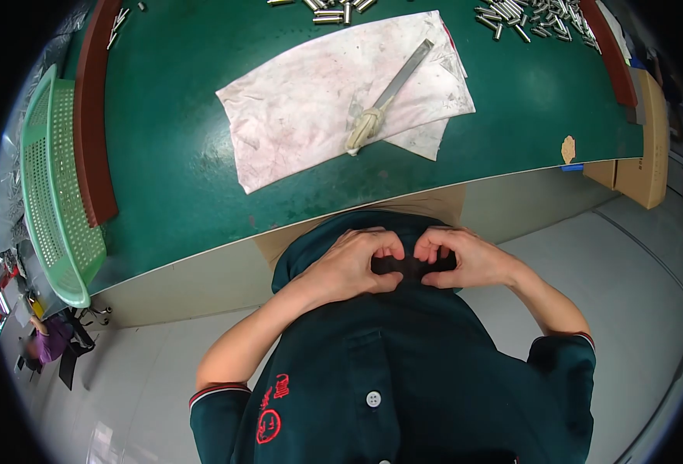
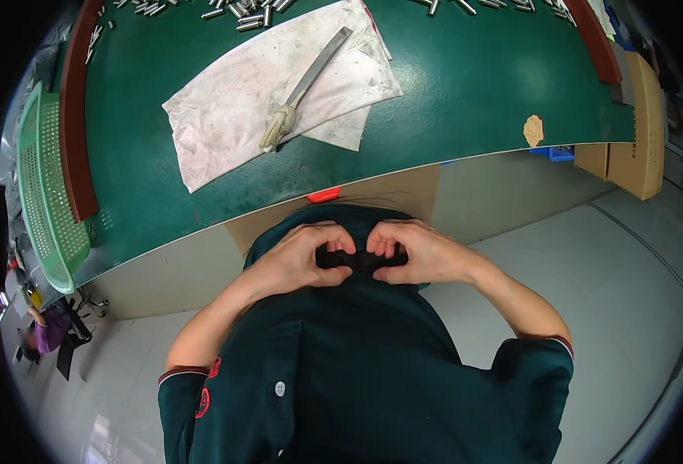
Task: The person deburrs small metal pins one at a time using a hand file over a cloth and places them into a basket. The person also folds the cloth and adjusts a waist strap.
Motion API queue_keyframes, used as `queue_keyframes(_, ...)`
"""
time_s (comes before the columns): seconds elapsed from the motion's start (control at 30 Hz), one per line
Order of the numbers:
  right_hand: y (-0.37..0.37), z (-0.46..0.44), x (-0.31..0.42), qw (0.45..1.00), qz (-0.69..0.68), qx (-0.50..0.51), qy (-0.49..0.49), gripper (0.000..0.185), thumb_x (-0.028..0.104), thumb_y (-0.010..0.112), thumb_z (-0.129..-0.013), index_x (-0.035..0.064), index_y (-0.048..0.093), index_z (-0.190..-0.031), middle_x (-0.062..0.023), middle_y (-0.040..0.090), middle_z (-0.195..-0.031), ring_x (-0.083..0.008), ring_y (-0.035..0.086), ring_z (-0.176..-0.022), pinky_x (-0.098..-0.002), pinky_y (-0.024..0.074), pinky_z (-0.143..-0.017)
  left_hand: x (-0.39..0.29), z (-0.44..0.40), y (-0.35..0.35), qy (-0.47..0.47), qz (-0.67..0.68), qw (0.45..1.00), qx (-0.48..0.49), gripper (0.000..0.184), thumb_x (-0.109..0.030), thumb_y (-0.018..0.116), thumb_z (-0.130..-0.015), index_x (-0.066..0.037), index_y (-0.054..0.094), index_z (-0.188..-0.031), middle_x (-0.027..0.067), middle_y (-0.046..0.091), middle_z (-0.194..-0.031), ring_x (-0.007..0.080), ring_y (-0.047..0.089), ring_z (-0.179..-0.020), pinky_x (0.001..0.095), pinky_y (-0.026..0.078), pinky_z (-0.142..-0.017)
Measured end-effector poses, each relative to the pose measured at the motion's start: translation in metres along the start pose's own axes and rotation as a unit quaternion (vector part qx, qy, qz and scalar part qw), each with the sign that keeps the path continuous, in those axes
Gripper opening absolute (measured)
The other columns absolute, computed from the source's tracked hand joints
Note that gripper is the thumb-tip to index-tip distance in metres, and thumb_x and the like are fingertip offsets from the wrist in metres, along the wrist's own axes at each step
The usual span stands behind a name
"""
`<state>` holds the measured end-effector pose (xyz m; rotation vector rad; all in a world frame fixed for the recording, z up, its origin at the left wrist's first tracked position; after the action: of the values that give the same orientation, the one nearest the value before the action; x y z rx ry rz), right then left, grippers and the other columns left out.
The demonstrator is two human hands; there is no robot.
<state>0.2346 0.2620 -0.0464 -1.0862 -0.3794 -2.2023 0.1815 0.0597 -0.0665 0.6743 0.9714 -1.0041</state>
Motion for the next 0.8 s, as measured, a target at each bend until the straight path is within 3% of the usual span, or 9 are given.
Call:
queue_keyframes(0.1, -0.003, 0.011, -0.004, 0.999, 0.043, 0.024, 0.022, 0.025, 0.01, 0.069, -0.068, 0.0042, 0.054, -0.087, -0.0055, 0.055, -0.079, -0.0175, 0.054, -0.074, -0.0291, 0.0453, -0.061, -0.002, 0.002, 0.0, -0.017, 0.01, 1.0, 0.003, 0.028, -0.014, 0.068, -0.065, -0.001, 0.058, -0.087, 0.0118, 0.057, -0.078, 0.0253, 0.055, -0.075, 0.0345, 0.044, -0.07)
queue_keyframes(0.2, -0.003, 0.021, -0.007, 0.994, 0.108, 0.026, 0.022, 0.023, 0.01, 0.068, -0.069, 0.0044, 0.054, -0.087, -0.0056, 0.054, -0.074, -0.0188, 0.053, -0.069, -0.0287, 0.0439, -0.058, -0.002, -0.001, 0.003, 0.003, -0.018, 1.0, 0.0, 0.027, -0.011, 0.068, -0.067, -0.002, 0.057, -0.09, 0.0068, 0.051, -0.075, 0.0185, 0.051, -0.072, 0.0298, 0.042, -0.065)
queue_keyframes(0.27, -0.005, 0.025, -0.006, 0.993, 0.068, 0.037, 0.086, 0.02, 0.013, 0.067, -0.073, 0.0011, 0.053, -0.08, -0.0072, 0.053, -0.065, -0.0206, 0.05, -0.059, -0.0328, 0.0404, -0.055, -0.005, -0.003, 0.003, 0.001, -0.064, 0.998, 0.013, 0.028, -0.012, 0.068, -0.067, -0.003, 0.058, -0.09, 0.0063, 0.051, -0.075, 0.0198, 0.052, -0.072, 0.0309, 0.042, -0.068)
queue_keyframes(0.4, -0.002, 0.036, -0.032, 0.997, -0.008, -0.006, 0.077, 0.014, 0.009, 0.067, -0.075, 0.0007, 0.055, -0.073, -0.0034, 0.051, -0.057, -0.0152, 0.047, -0.053, -0.0293, 0.0379, -0.052, -0.004, -0.003, 0.007, 0.007, -0.106, 0.994, 0.016, 0.028, -0.013, 0.068, -0.066, -0.004, 0.058, -0.091, 0.0059, 0.052, -0.077, 0.0204, 0.053, -0.074, 0.0318, 0.04, -0.072)
queue_keyframes(0.5, -0.005, 0.041, -0.05, 0.971, -0.166, 0.041, 0.167, 0.011, 0.007, 0.067, -0.076, 0.0026, 0.059, -0.07, 0.0033, 0.05, -0.058, -0.0048, 0.044, -0.056, -0.0235, 0.0343, -0.05, -0.008, -0.003, 0.008, 0.002, -0.114, 0.993, 0.021, 0.027, -0.013, 0.068, -0.066, -0.004, 0.058, -0.09, 0.0055, 0.053, -0.078, 0.0205, 0.053, -0.075, 0.0319, 0.039, -0.073)
queue_keyframes(0.67, -0.017, 0.043, -0.07, 0.966, -0.142, 0.157, 0.151, 0.015, 0.014, 0.063, -0.081, 0.002, 0.06, -0.072, 0.0036, 0.05, -0.058, -0.005, 0.043, -0.056, -0.0232, 0.0349, -0.051, -0.009, -0.001, 0.005, 0.004, -0.077, 0.996, 0.034, 0.024, -0.011, 0.068, -0.071, -0.003, 0.058, -0.091, 0.0061, 0.053, -0.081, 0.0208, 0.054, -0.079, 0.0313, 0.042, -0.071)
queue_keyframes(0.73, -0.027, 0.052, -0.097, 0.954, -0.114, 0.232, 0.153, 0.024, 0.022, 0.059, -0.085, 0.0006, 0.062, -0.077, 0.0036, 0.053, -0.061, -0.0055, 0.043, -0.059, -0.0234, 0.0363, -0.053, -0.006, 0.009, -0.001, 0.02, -0.026, 0.999, -0.039, 0.022, -0.017, 0.066, -0.076, -0.005, 0.058, -0.092, 0.0075, 0.052, -0.084, 0.0221, 0.054, -0.085, 0.0331, 0.042, -0.072)
queue_keyframes(0.8, -0.039, 0.063, -0.104, 0.925, -0.185, 0.231, 0.237, 0.024, 0.024, 0.059, -0.085, 0.0012, 0.063, -0.079, 0.0024, 0.057, -0.065, -0.0058, 0.049, -0.064, -0.0226, 0.0407, -0.059, 0.005, 0.018, -0.011, 0.011, -0.034, 0.992, -0.117, 0.024, -0.018, 0.065, -0.077, -0.002, 0.058, -0.094, 0.0075, 0.055, -0.085, 0.0204, 0.055, -0.085, 0.0295, 0.044, -0.07)
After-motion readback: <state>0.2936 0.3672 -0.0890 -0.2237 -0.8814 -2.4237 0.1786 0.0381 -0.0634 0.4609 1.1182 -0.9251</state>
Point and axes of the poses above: each hand's wrist, its own z-axis away from the middle knuckle, its own y-axis out of the palm, x = y × z, the point moved 1 cm from there along -z, towards the middle knuckle
